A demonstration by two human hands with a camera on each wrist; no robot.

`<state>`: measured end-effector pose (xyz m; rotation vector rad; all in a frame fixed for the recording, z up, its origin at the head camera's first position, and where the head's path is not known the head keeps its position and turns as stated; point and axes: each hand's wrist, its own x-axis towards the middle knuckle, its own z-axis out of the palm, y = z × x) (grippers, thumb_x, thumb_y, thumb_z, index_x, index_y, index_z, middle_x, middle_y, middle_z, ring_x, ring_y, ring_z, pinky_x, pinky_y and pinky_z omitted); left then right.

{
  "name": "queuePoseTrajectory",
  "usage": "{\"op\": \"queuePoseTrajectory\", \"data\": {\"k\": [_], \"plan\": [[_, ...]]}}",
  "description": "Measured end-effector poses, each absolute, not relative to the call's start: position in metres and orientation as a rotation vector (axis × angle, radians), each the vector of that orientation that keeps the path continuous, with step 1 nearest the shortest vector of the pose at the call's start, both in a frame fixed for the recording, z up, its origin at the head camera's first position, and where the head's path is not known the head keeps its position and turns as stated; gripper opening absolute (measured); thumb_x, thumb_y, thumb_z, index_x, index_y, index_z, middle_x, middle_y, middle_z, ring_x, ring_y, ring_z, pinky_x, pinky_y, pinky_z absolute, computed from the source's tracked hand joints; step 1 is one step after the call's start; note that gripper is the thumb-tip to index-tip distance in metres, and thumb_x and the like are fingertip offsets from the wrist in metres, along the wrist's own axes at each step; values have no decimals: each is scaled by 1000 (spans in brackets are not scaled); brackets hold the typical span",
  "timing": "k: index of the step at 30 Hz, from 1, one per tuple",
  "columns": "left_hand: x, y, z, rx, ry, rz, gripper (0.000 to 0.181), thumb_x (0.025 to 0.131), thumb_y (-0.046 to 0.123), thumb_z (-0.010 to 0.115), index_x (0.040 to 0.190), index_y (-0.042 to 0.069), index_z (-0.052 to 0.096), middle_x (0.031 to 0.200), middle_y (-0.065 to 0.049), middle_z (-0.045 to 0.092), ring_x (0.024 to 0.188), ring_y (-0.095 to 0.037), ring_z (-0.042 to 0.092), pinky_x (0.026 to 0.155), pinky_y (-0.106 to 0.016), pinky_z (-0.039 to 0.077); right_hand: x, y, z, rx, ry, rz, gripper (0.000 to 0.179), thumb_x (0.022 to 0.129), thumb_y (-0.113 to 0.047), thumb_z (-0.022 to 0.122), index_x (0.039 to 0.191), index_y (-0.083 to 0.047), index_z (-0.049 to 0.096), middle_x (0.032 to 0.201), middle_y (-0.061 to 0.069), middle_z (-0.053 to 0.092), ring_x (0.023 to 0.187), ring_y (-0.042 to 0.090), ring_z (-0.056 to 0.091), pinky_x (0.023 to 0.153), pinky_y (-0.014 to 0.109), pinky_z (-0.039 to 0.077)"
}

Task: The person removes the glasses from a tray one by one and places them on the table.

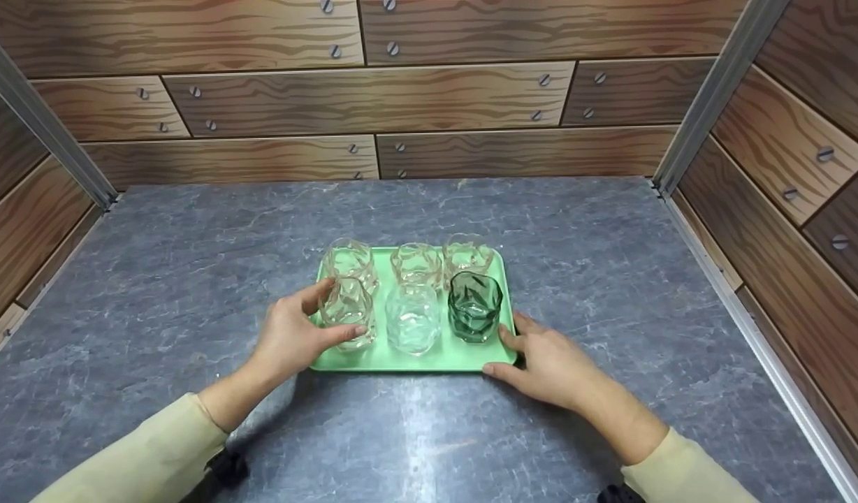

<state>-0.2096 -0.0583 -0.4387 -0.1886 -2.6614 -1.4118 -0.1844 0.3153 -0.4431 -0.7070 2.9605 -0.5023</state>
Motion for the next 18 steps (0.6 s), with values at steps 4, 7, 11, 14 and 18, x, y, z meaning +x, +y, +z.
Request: {"op": "queuePoseTrajectory", "data": {"k": [4, 7, 11, 14, 18], "plan": [[-209, -57, -441, -200, -2626, -1443, 95, 72, 36, 100, 149, 0, 58, 145, -16, 64, 133, -30, 62, 112, -41, 50, -184, 316, -444, -708, 2963, -506, 77, 98, -60, 68, 144, 2, 61, 155, 36, 43, 132, 59, 53, 108, 69, 44], [-209, -57, -443, -218, -2597, -1461, 92, 74, 35, 99, 148, -1, 59, 144, -15, 65, 133, -32, 62, 111, -42, 51, -184, 316, -444, -706, 2961, -509, 78, 99, -61, 67, 145, 2, 60, 156, 36, 43, 132, 59, 52, 109, 70, 43], [-209, -57, -444, -225, -2579, -1485, 90, 75, 35, 99, 148, -1, 59, 144, -14, 65, 132, -31, 62, 110, -42, 52, -184, 316, -444, -699, 2954, -513, 80, 99, -63, 66, 145, 2, 59, 156, 35, 42, 133, 59, 51, 110, 70, 42], [-209, -57, -444, -225, -2575, -1502, 89, 76, 35, 99, 147, 0, 59, 144, -13, 65, 132, -32, 63, 109, -42, 53, -184, 317, -444, -699, 2952, -518, 81, 99, -63, 66, 145, 2, 59, 156, 35, 42, 133, 59, 51, 110, 70, 42], [-210, -58, -444, -218, -2573, -1526, 89, 75, 34, 99, 147, 0, 60, 143, -13, 66, 130, -31, 64, 107, -41, 55, -184, 316, -444, -703, 2955, -519, 80, 99, -63, 66, 145, 2, 60, 156, 35, 42, 133, 59, 51, 110, 70, 43]]}}
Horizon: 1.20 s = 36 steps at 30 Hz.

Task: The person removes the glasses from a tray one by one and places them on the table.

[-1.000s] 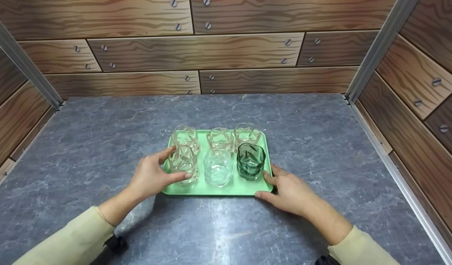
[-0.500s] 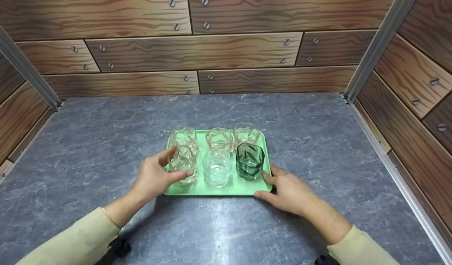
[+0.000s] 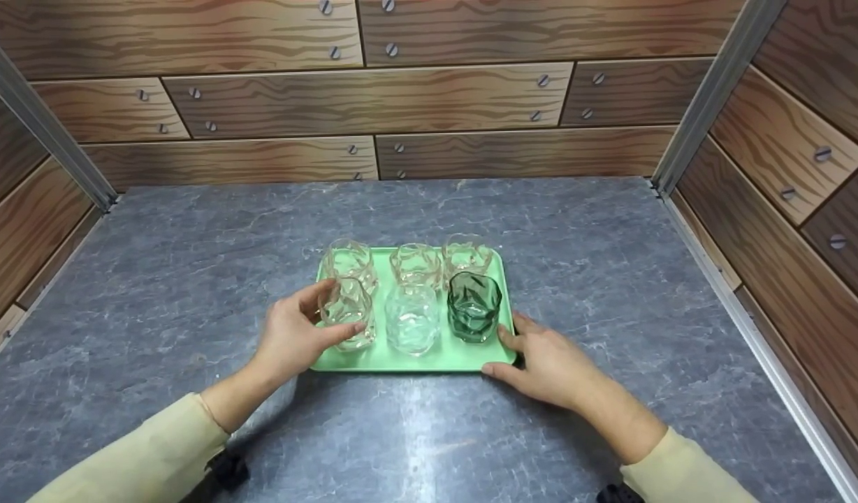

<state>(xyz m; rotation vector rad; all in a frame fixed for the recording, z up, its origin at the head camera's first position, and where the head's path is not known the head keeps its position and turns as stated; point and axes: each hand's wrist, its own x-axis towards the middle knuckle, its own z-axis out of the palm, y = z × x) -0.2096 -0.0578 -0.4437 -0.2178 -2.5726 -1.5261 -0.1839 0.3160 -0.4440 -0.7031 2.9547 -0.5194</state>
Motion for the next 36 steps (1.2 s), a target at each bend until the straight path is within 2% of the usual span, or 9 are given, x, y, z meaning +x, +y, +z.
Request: {"op": "queuePoseTrajectory", "data": {"k": [9, 13, 17, 23, 32, 36], "plan": [[-212, -59, -446, -204, -2560, -1609, 89, 75, 31, 99, 148, 0, 59, 143, -11, 66, 129, -29, 64, 107, -39, 55, -185, 316, -444, -691, 2954, -529, 80, 98, -62, 67, 145, 2, 59, 156, 35, 43, 133, 59, 51, 109, 69, 44], [-211, -62, -444, -196, -2561, -1665, 91, 75, 32, 99, 150, 2, 58, 147, -9, 63, 134, -29, 61, 110, -39, 52, -185, 316, -444, -687, 2955, -521, 80, 98, -63, 67, 145, 2, 59, 156, 35, 43, 133, 59, 51, 109, 70, 43], [-207, -69, -439, -194, -2568, -1679, 92, 74, 35, 99, 150, 5, 58, 148, -7, 63, 133, -30, 62, 109, -41, 53, -185, 316, -444, -687, 2957, -518, 80, 98, -62, 67, 145, 2, 60, 156, 35, 43, 133, 59, 52, 109, 69, 43], [-202, -88, -426, -194, -2527, -1712, 93, 72, 31, 101, 149, 2, 58, 145, -10, 65, 126, -28, 67, 106, -39, 55, -185, 316, -443, -691, 2953, -519, 80, 99, -62, 67, 145, 2, 60, 156, 35, 43, 132, 59, 52, 109, 69, 44], [-213, -127, -391, -163, -2447, -1771, 96, 69, 26, 102, 150, 3, 56, 139, -8, 69, 115, -21, 70, 99, -26, 57, -185, 316, -443, -684, 2955, -520, 80, 98, -63, 66, 145, 1, 60, 156, 35, 43, 133, 59, 51, 110, 70, 42], [-227, -141, -375, -157, -2442, -1717, 95, 70, 30, 101, 151, 5, 57, 129, -9, 73, 104, -23, 71, 88, -28, 62, -184, 316, -443, -683, 2955, -533, 79, 98, -62, 67, 145, 1, 61, 155, 36, 44, 133, 59, 51, 109, 70, 43]]}}
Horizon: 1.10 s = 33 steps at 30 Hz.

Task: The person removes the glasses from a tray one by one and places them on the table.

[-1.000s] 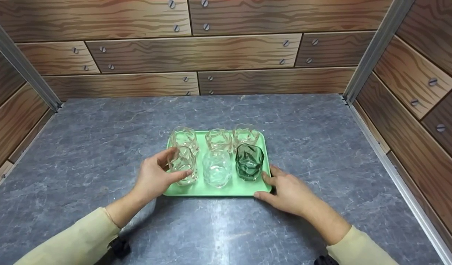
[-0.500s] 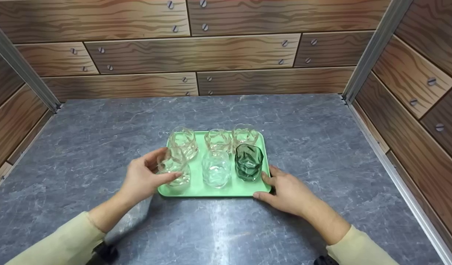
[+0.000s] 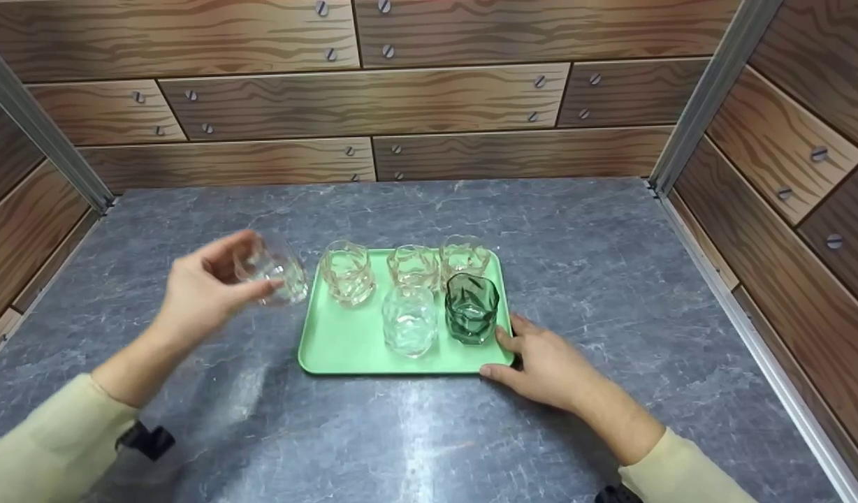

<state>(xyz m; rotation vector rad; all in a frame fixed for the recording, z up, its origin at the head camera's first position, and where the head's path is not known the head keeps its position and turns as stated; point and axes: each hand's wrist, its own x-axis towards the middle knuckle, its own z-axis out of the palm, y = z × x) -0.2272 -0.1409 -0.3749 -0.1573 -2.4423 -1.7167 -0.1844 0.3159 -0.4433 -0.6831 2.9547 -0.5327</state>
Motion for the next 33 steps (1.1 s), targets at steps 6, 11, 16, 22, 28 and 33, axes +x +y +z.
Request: {"op": "queuePoseTrajectory", "data": {"k": [6, 11, 16, 22, 28, 33], "plan": [[-256, -153, -363, -153, -2436, -1648, 92, 74, 27, 100, 152, 4, 56, 130, -9, 73, 107, -22, 70, 90, -28, 60, -184, 316, -444, -680, 2962, -523, 79, 98, -63, 67, 145, 0, 61, 155, 36, 44, 132, 59, 52, 109, 70, 43], [-283, -158, -367, -150, -2463, -1587, 90, 79, 30, 98, 153, 3, 55, 140, -7, 68, 116, -18, 66, 98, -31, 56, -184, 317, -444, -682, 2966, -520, 80, 98, -63, 67, 144, 1, 61, 154, 37, 44, 132, 59, 52, 109, 70, 43], [-308, -161, -379, -116, -2469, -1603, 88, 79, 30, 97, 153, 4, 55, 140, -10, 68, 115, -19, 64, 98, -32, 55, -183, 316, -444, -661, 2955, -520, 83, 98, -66, 64, 145, 1, 60, 156, 35, 43, 134, 59, 51, 110, 71, 41], [-330, -162, -395, -66, -2455, -1641, 86, 79, 26, 97, 152, 3, 56, 138, -13, 68, 113, -20, 63, 96, -32, 54, -183, 317, -445, -652, 2954, -528, 83, 97, -66, 65, 145, 1, 60, 156, 36, 43, 134, 59, 50, 111, 71, 41], [-343, -162, -409, -24, -2465, -1647, 86, 80, 25, 96, 153, 3, 55, 143, -14, 65, 124, -23, 62, 105, -35, 53, -184, 317, -445, -677, 2958, -535, 79, 98, -63, 67, 145, 2, 61, 155, 36, 44, 133, 59, 51, 110, 70, 43], [-349, -163, -420, 9, -2478, -1641, 86, 80, 24, 95, 153, 3, 54, 149, -15, 61, 135, -24, 58, 112, -35, 49, -184, 317, -444, -696, 2965, -537, 77, 99, -60, 68, 144, 1, 62, 155, 36, 45, 133, 58, 52, 109, 69, 44]]}}
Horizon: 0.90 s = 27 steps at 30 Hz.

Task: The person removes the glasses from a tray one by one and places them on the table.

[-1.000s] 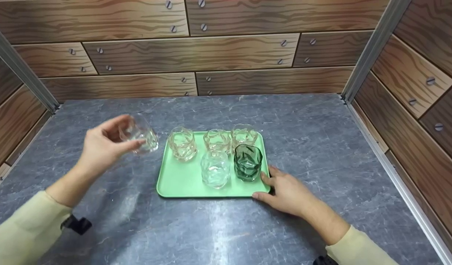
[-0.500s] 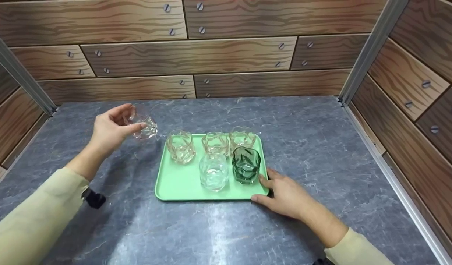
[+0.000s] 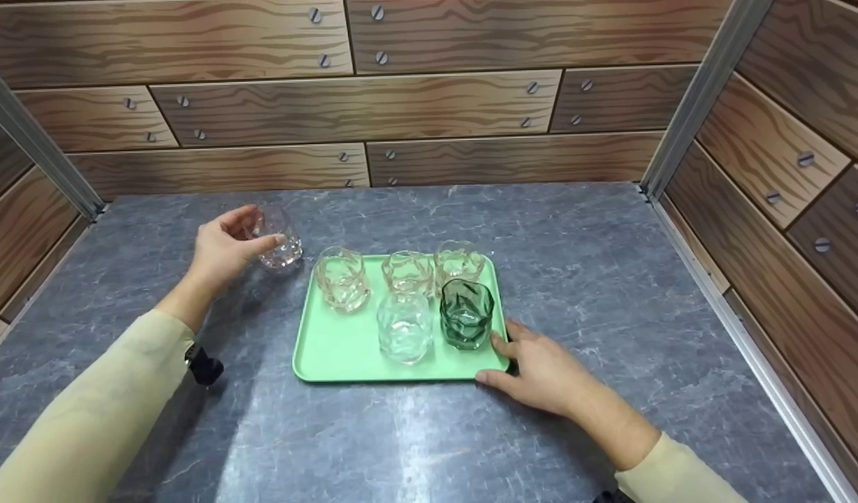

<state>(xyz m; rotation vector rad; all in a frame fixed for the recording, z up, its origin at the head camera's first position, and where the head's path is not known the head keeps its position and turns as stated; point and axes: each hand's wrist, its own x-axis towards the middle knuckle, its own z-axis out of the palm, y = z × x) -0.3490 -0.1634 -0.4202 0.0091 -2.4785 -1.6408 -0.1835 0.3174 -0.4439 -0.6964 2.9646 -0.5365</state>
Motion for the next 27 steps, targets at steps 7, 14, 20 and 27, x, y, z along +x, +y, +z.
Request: {"op": "queuePoseTrajectory", "data": {"k": [7, 14, 20, 27], "plan": [[-354, -164, -431, 27, -2481, -1647, 86, 81, 23, 95, 153, 0, 53, 149, -18, 61, 136, -28, 58, 114, -37, 49, -184, 318, -444, -703, 2967, -536, 77, 98, -60, 69, 144, 2, 62, 154, 36, 45, 132, 58, 53, 109, 68, 44], [-354, -161, -438, 27, -2479, -1666, 87, 80, 24, 96, 153, 0, 53, 150, -17, 59, 139, -27, 56, 115, -36, 47, -184, 318, -445, -704, 2964, -531, 77, 98, -60, 68, 144, 2, 62, 154, 36, 45, 133, 58, 53, 109, 69, 44], [-354, -160, -443, 37, -2492, -1642, 86, 81, 25, 95, 153, 1, 54, 150, -16, 60, 138, -26, 56, 114, -37, 48, -185, 317, -445, -692, 2958, -530, 78, 98, -62, 67, 144, 1, 61, 155, 36, 44, 133, 59, 52, 110, 69, 43], [-355, -161, -446, 32, -2476, -1634, 86, 80, 25, 96, 151, -1, 55, 148, -18, 61, 137, -28, 58, 114, -38, 48, -184, 317, -444, -702, 2965, -521, 77, 98, -60, 68, 144, 1, 62, 155, 36, 44, 132, 58, 53, 109, 69, 44]]}}
